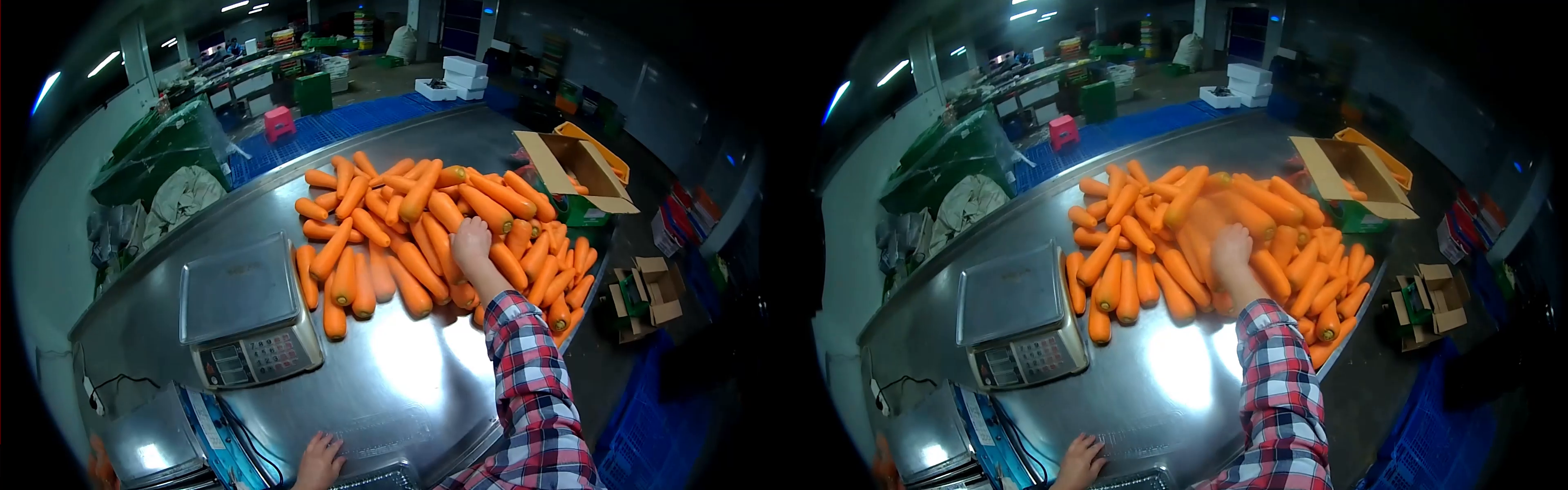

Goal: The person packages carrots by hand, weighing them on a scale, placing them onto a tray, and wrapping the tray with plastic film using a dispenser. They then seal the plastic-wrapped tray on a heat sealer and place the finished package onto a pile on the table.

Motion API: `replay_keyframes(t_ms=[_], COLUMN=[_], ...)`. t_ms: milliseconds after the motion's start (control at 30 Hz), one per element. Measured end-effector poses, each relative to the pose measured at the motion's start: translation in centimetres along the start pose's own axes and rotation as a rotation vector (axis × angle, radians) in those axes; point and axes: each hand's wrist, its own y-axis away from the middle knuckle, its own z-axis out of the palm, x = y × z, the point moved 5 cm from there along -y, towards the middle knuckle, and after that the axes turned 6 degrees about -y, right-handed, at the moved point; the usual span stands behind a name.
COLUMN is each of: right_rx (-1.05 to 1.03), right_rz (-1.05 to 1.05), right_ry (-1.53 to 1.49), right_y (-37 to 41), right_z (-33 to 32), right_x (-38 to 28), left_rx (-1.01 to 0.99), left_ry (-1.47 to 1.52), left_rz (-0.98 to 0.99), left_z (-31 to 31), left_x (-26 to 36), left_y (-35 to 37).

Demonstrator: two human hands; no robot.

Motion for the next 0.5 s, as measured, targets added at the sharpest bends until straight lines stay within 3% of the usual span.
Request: replay_keyframes(t_ms=[67, 167, 267, 333, 400, 500], right_rx=[-0.009, -0.071, -0.110, -0.274, -0.187, -0.180], right_rz=[-0.009, -0.086, -0.088, -0.196, -0.496, -0.635], right_ry=[0.071, 0.010, -0.436, -0.700, -0.667, -0.782], right_y=[-0.3, -0.4, 0.9, 3.0, 5.4, 9.7], right_z=[0.6, -1.3, -3.9, -4.4, -2.5, -1.4], right_x=[0.1, -1.5, -4.7, -9.8, -15.7, -25.4], left_rx=[-0.002, 0.036, -0.014, -0.021, -0.037, -0.057], left_ry=[-0.121, -0.029, -0.021, 0.006, -0.001, -0.067], left_rz=[0.029, 0.003, -0.069, -0.115, -0.118, -0.134], left_z=[1.8, 0.5, 1.1, 1.1, 1.0, 0.9], left_x=[-0.8, -0.2, -0.4, -0.3, -0.1, -0.1], left_y=[0.6, -0.3, 0.1, 0.1, -0.1, 0.1])
